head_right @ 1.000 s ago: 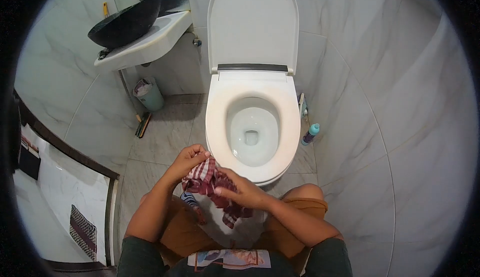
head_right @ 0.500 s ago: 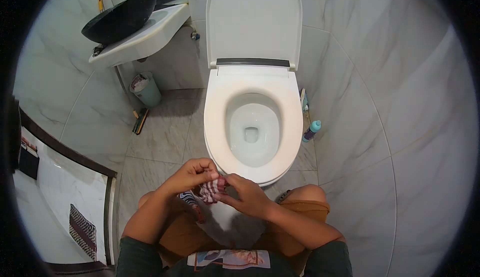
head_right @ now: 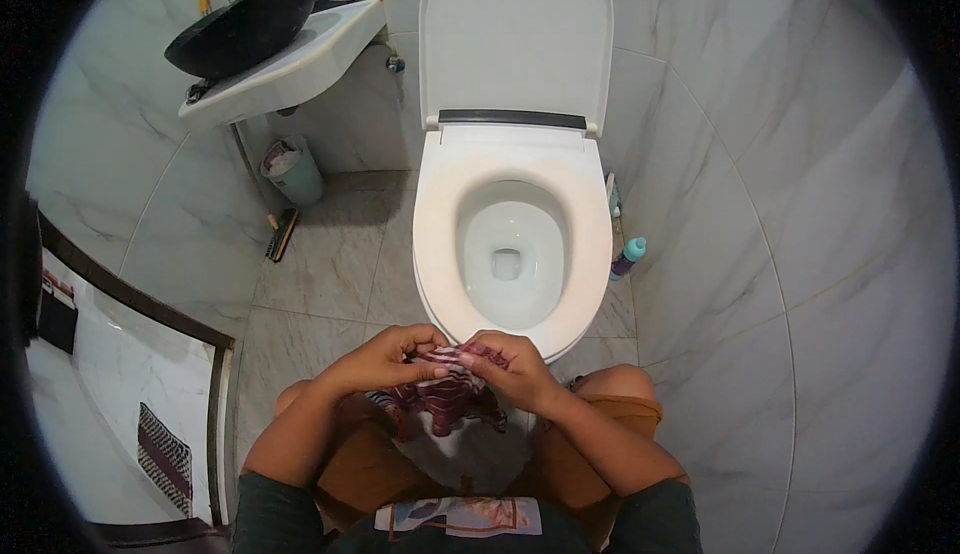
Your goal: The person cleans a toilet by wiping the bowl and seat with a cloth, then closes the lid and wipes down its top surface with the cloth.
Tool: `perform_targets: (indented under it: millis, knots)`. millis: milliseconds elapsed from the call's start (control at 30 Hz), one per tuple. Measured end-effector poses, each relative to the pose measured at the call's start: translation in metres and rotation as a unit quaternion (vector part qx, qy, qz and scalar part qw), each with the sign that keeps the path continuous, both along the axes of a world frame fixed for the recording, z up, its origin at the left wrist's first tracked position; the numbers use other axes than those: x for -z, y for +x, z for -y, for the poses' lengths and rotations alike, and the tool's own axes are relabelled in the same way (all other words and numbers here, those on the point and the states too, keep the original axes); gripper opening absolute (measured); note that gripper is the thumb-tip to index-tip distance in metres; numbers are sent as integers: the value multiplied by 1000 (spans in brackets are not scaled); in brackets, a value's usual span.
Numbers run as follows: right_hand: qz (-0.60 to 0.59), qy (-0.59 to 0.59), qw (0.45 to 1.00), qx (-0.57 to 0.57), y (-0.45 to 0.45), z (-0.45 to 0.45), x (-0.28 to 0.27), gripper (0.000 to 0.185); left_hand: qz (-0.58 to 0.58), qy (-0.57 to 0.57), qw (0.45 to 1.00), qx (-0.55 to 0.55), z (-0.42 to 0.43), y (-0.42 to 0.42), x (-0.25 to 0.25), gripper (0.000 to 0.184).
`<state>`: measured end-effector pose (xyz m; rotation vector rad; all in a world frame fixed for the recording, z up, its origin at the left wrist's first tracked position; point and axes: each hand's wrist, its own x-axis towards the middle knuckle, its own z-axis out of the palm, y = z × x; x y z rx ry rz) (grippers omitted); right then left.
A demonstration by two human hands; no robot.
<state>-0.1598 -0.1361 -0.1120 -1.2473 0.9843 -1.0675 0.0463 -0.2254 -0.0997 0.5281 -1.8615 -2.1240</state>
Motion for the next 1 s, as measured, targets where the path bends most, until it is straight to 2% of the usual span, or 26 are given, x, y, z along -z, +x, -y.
perform_targets:
  millis: [67, 200, 267, 300, 367, 500, 567, 600, 767, 833, 900, 967, 1000]
  knots:
    - [14, -19, 1000, 2, -1, 0, -4, 19, 35, -132, 990, 32, 2, 2, -1, 18]
    - [100, 24, 994, 20, -2, -5, -15, 19, 98, -129, 982, 93, 2, 7, 4, 24]
    - [128, 44, 990, 46, -3, -5, -16, 18, 179, -223, 956, 73, 2, 8, 0, 22]
    - [130, 37, 989, 60, -7, -5, -15, 17, 180, -223, 955, 73, 3, 8, 0, 22]
    - [114, 16, 990, 79, -20, -5, -11, 17, 232, -268, 935, 17, 5, 9, -1, 27]
    - [237, -5, 961, 144, -44, -4, -12, 21, 234, -294, 925, -52, 11, 17, -5, 27]
    - [262, -15, 945, 194, -57, -2, -18, 24, 274, -217, 932, -95, 18, 23, -7, 25]
    - [292, -23, 932, 213, -68, -1, -14, 24, 273, -296, 908, -116, 18, 25, -11, 22]
    - [378, -96, 880, 270, -85, 4, -20, 24, 269, -335, 878, -212, 31, 42, 0, 17]
    - [395, -92, 872, 275, -93, 4, -18, 24, 303, -372, 839, -256, 37, 49, 3, 16]
    - [417, -78, 853, 305, -94, 4, -22, 25, 261, -346, 857, -280, 47, 59, 18, 15]
    - [415, -85, 849, 317, -99, 3, -21, 25, 212, -259, 885, -324, 52, 63, 18, 3]
    - [412, -94, 845, 328, -102, 3, -20, 25, 225, -273, 874, -335, 52, 65, 16, 4]
